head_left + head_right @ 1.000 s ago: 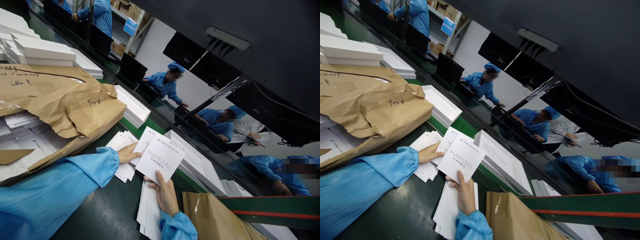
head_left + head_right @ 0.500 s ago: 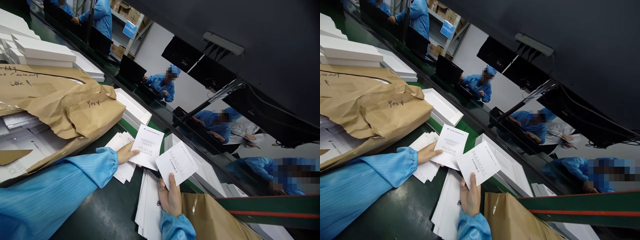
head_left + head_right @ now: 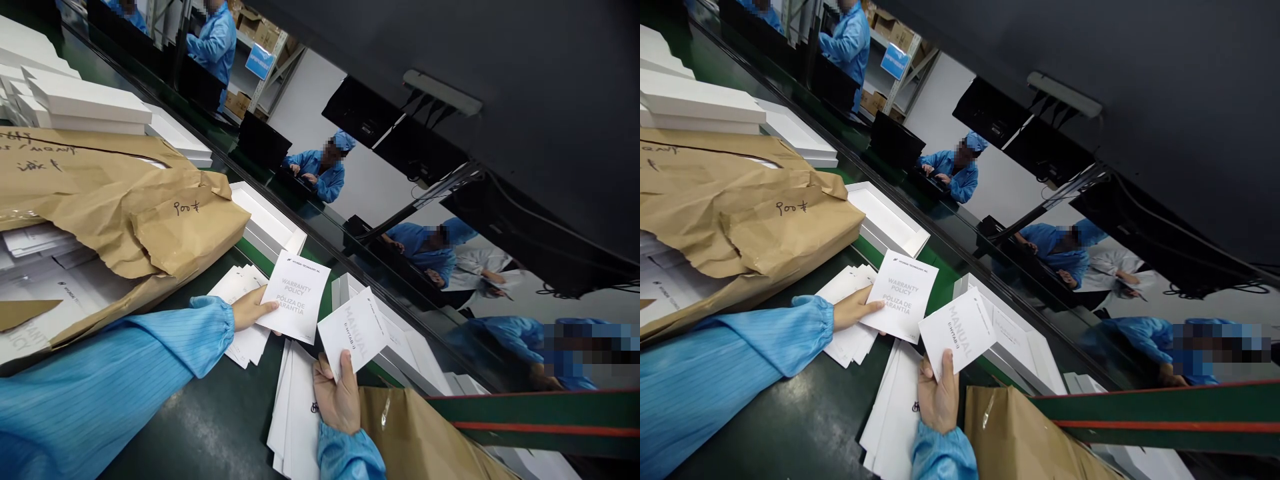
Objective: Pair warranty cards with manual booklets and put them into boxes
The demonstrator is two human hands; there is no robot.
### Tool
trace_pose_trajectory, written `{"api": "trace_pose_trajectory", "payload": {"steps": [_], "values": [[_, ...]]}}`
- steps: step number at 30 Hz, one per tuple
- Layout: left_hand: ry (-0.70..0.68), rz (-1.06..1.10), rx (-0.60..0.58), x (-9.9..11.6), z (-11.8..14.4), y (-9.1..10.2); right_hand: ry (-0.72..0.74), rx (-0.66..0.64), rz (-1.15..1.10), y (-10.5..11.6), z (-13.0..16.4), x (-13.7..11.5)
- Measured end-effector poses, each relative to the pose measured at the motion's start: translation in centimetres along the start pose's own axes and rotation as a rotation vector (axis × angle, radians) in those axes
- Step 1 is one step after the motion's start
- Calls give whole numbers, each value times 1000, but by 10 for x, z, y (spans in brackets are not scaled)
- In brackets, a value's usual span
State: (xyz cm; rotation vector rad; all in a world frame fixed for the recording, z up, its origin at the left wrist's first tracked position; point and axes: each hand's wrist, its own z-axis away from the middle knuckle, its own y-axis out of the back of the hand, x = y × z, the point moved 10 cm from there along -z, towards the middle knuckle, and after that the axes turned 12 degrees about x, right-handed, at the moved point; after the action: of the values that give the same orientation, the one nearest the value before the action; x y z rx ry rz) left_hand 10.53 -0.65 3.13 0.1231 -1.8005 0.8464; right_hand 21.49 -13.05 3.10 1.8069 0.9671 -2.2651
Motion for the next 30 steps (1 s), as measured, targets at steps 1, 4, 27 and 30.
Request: {"api": "trace_pose_trajectory", "payload": {"steps": [1, 4, 27, 30], "values": [[-3, 1, 6, -1, 0, 1, -5, 1, 11, -1, 0, 1], [-5, 0, 31, -3, -1, 3, -22, 4, 79, -2, 1, 5], [22, -10, 32, -2, 0, 0, 118, -138, 585, -16, 6, 17], [21, -8, 33, -2, 0, 0, 128, -138, 591, -17, 7, 16]]}}
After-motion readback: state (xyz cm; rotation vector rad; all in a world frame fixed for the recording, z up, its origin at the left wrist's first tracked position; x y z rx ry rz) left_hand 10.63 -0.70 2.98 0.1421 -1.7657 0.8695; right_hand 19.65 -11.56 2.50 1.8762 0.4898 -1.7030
